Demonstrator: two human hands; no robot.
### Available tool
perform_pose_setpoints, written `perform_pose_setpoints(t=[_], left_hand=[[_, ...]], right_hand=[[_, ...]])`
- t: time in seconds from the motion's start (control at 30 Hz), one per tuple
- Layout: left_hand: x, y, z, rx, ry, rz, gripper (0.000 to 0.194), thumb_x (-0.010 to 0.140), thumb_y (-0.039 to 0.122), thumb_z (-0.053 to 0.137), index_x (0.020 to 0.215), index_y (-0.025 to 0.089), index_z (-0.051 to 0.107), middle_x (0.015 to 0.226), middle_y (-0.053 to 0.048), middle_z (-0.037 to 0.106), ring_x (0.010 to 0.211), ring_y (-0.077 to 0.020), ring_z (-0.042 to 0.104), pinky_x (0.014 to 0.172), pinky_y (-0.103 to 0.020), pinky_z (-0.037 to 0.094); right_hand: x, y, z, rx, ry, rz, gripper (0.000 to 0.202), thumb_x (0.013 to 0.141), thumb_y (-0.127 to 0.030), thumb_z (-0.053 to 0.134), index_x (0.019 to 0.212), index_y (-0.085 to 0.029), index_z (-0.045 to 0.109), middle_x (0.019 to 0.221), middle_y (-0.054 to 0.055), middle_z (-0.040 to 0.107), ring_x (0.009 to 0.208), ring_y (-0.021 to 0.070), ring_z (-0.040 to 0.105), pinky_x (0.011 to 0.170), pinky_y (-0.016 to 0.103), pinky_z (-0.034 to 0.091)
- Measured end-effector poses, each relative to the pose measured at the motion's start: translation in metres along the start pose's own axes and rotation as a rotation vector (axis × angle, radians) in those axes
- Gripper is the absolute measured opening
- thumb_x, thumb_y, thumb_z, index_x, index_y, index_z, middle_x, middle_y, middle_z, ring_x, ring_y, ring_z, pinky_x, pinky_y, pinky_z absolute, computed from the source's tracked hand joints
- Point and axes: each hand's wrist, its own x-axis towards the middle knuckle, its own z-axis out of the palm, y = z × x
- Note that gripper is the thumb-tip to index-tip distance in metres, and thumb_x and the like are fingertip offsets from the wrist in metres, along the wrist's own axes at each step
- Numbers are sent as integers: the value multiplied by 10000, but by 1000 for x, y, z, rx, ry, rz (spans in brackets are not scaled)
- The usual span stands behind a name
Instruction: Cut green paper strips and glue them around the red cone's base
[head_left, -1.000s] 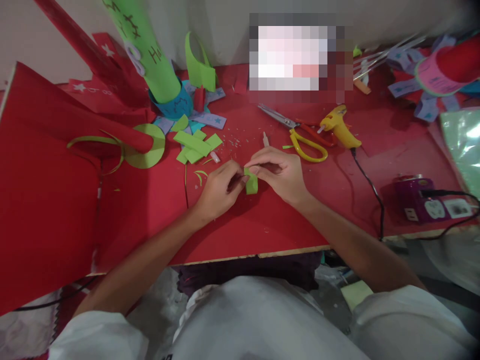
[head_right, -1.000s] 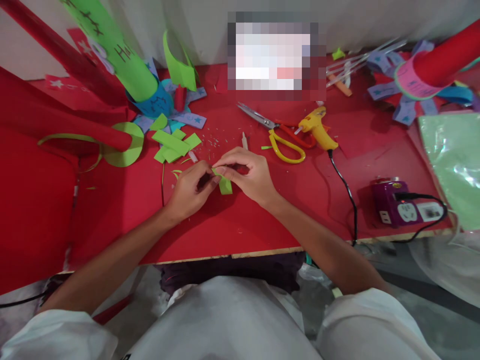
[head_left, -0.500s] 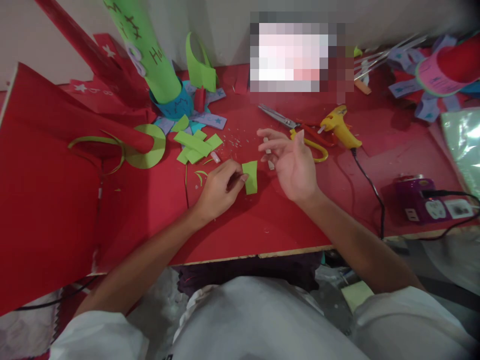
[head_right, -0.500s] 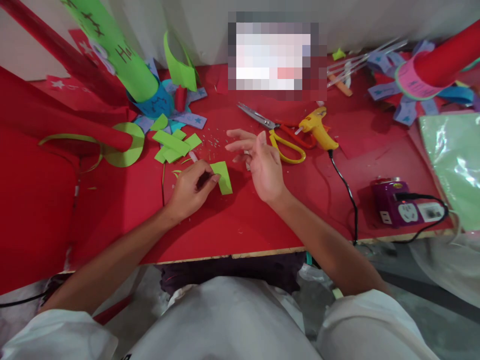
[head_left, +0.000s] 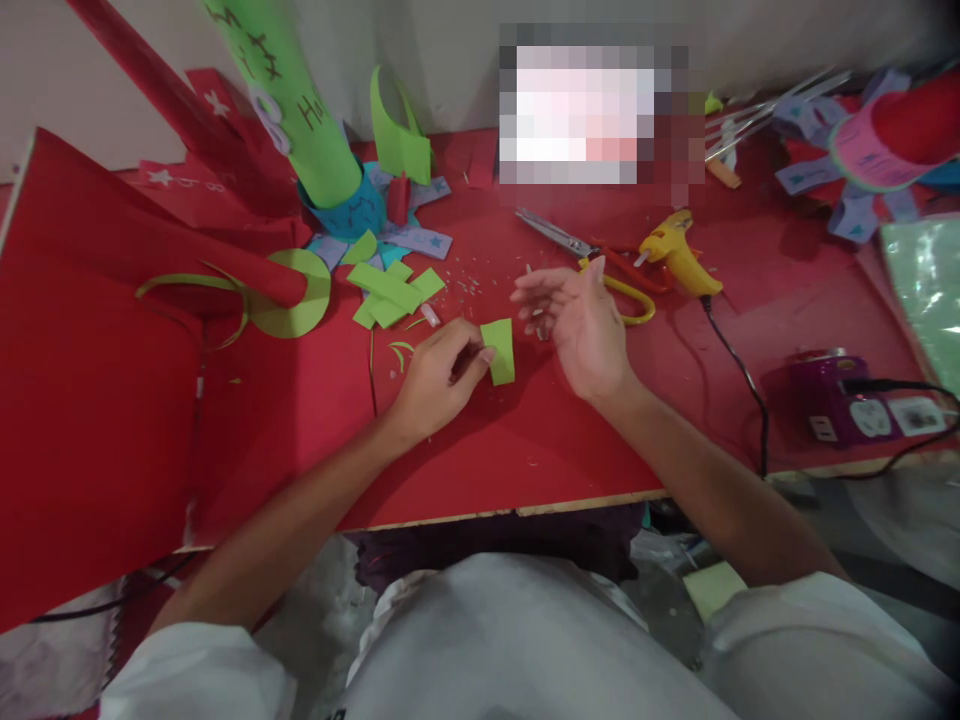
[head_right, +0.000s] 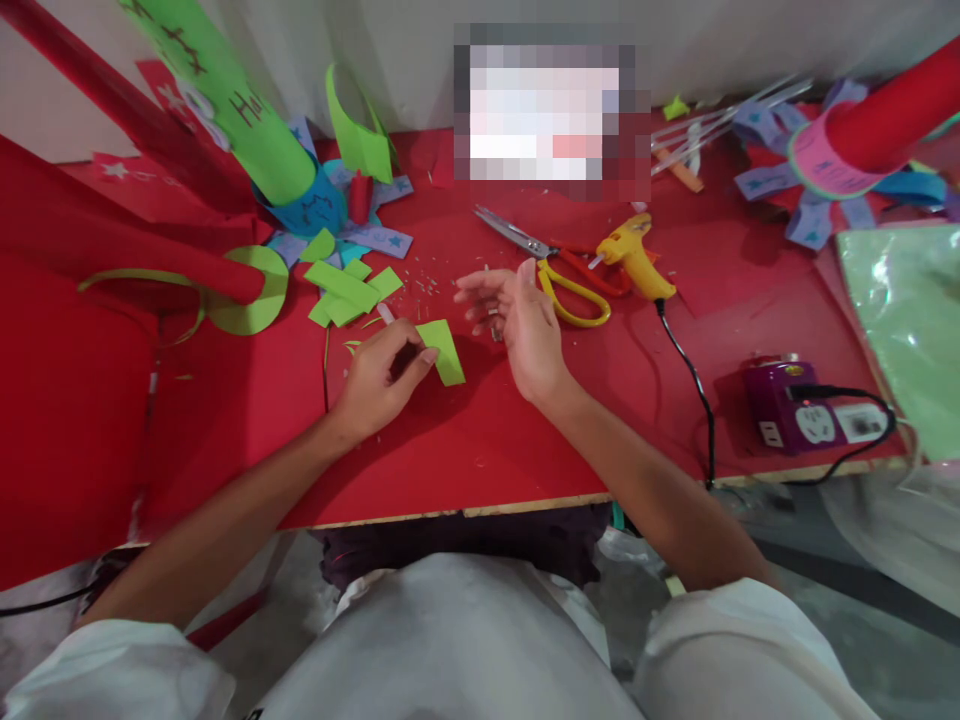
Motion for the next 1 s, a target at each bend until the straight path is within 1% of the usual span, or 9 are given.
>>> perform_pose_setpoints(t=[0.03,0.1,0.23,0.33,0.43,0.6,0.83,0.93,1.0], left_hand=[[0,0,0,0,3,-7,219,1023,248,594,848,221,465,757,18,520,693,-134,498,655,-281,395],[0,-1,0,-3,5,-16,212,1023,250,592,853,221,468,759,18,523,698,-135,501,656,-280,396],[0,-2,1,-18,-1,-3,225,1027,265,595,846,221,470,754,23,512,683,-129,486,648,-279,393],[0,-2,2,-27,1,6,213,1019,241,597,847,220,474,754,26,509,678,-125,481,643,-276,390],[0,-2,3,-25,-11,9,208,1018,233,605,847,216,489,750,29,519,679,-121,492,645,-272,390],[0,-2,2,-18,-23,9,203,1007,224,624,842,210,507,750,31,526,664,-114,484,638,-269,382],[-1,-2,3,4,-41,15,215,980,178,632,830,210,481,735,37,501,643,-111,465,618,-264,362],[-1,-1,3,5,-45,19,208,984,173,625,831,207,488,744,33,507,652,-112,470,629,-264,370],[-1,0,3,9,-39,4,202,987,171,620,835,206,492,752,28,515,668,-117,484,642,-265,381]], right_hand=[[-2,0,2,-19,-13,-1,800,986,-880,298,1026,-246,785,993,92,792,821,203,717,663,321,575],[-7,-1,6,-76,-69,-30,746,993,-855,367,1041,-255,807,1009,78,801,864,206,733,684,321,585],[-12,-5,10,-237,-209,-124,460,943,-698,689,1100,-285,819,1121,54,808,1022,233,746,819,354,606],[-11,-5,10,-291,-248,-176,363,879,-589,819,1037,-262,825,1051,51,810,988,230,745,868,371,605],[-9,-3,8,-295,-233,-197,296,867,-533,848,947,-248,828,966,42,806,915,217,740,838,364,599],[-9,2,7,-289,-151,-221,248,879,-499,846,832,-256,819,852,24,795,817,205,723,761,356,572],[-11,-3,10,-237,-127,-195,217,883,-469,847,838,-258,825,853,21,800,814,198,730,752,347,582],[-10,-6,10,-202,-71,-198,251,868,-498,856,823,-253,818,838,14,795,808,190,728,761,338,596],[-9,-7,10,-169,-48,-188,283,885,-533,832,860,-251,821,869,20,799,816,183,726,739,320,594]])
